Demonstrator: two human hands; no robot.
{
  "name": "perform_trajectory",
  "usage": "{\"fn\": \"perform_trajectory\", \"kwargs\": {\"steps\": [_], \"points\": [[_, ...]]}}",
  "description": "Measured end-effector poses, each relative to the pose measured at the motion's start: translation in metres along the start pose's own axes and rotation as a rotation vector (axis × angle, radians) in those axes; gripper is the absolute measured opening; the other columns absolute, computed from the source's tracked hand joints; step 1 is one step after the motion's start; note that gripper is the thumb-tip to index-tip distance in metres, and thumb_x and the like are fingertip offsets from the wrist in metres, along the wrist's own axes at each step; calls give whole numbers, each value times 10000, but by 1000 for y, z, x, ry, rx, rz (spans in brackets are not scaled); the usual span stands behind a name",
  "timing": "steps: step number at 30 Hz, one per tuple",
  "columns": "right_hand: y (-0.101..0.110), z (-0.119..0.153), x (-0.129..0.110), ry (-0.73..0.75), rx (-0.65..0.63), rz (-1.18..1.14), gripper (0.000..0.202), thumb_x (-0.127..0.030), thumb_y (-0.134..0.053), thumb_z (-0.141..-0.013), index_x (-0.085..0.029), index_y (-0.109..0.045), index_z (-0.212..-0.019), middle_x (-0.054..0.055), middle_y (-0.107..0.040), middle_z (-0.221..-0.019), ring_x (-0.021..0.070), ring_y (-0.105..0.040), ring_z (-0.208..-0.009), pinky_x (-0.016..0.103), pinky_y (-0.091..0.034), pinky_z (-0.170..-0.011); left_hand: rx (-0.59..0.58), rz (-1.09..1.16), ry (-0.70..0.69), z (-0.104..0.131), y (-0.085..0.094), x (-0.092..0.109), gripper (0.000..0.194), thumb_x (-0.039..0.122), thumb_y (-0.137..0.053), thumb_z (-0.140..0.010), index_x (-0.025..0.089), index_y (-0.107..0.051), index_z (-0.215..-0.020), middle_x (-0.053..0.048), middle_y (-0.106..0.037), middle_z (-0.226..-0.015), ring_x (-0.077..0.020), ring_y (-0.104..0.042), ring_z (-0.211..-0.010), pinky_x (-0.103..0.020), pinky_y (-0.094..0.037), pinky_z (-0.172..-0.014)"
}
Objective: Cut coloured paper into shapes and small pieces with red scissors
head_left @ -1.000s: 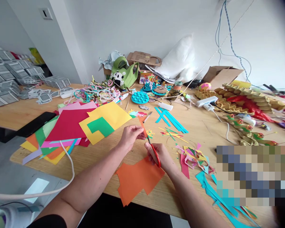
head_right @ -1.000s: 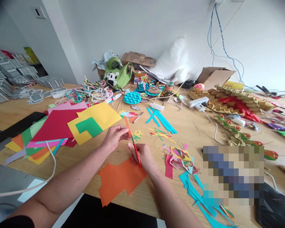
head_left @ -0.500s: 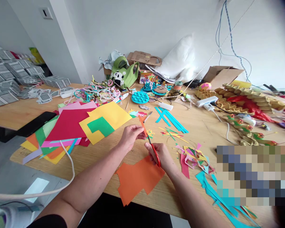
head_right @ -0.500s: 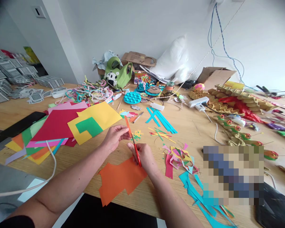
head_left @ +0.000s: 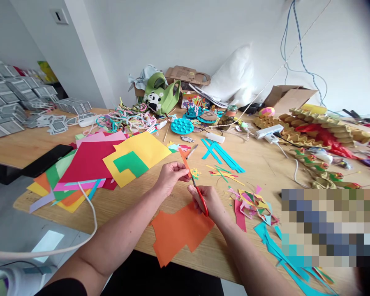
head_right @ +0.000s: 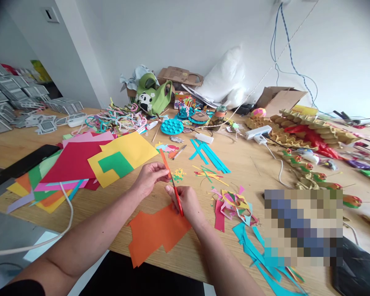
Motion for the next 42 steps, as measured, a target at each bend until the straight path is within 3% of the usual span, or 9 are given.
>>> {"fn": "perform_trajectory", "kwargs": {"steps": [22,42], "points": [[0,0,-1,-26,22,-11,504,-575,-535,-815,-178,-441,-519,-16,-518,-401,87,-464,-301,169,-280,-319,30,18,-1,1,-1,0,235,187,-773,-544,105,-624,-706,-34,-673,-608,-130,-627,-527,-263,-536,-556],[-1,-2,1,-7,25,-29,539,-643,-502,-804,-178,-463,-536,1,-543,-440,94,-479,-329,186,-308,-336,-16,1,32,1,-2,-6,288,203,-783,-560,106,-606,-766,-32,-666,-612,-130,-621,-528,-268,-528,-564]]}}
Point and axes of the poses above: each hand's wrist, its own z-axis away from the middle knuckle, its own y-axis out of the back of the hand, x = y × z, the point moved 5 cm from there along -z, towards the middle knuckle
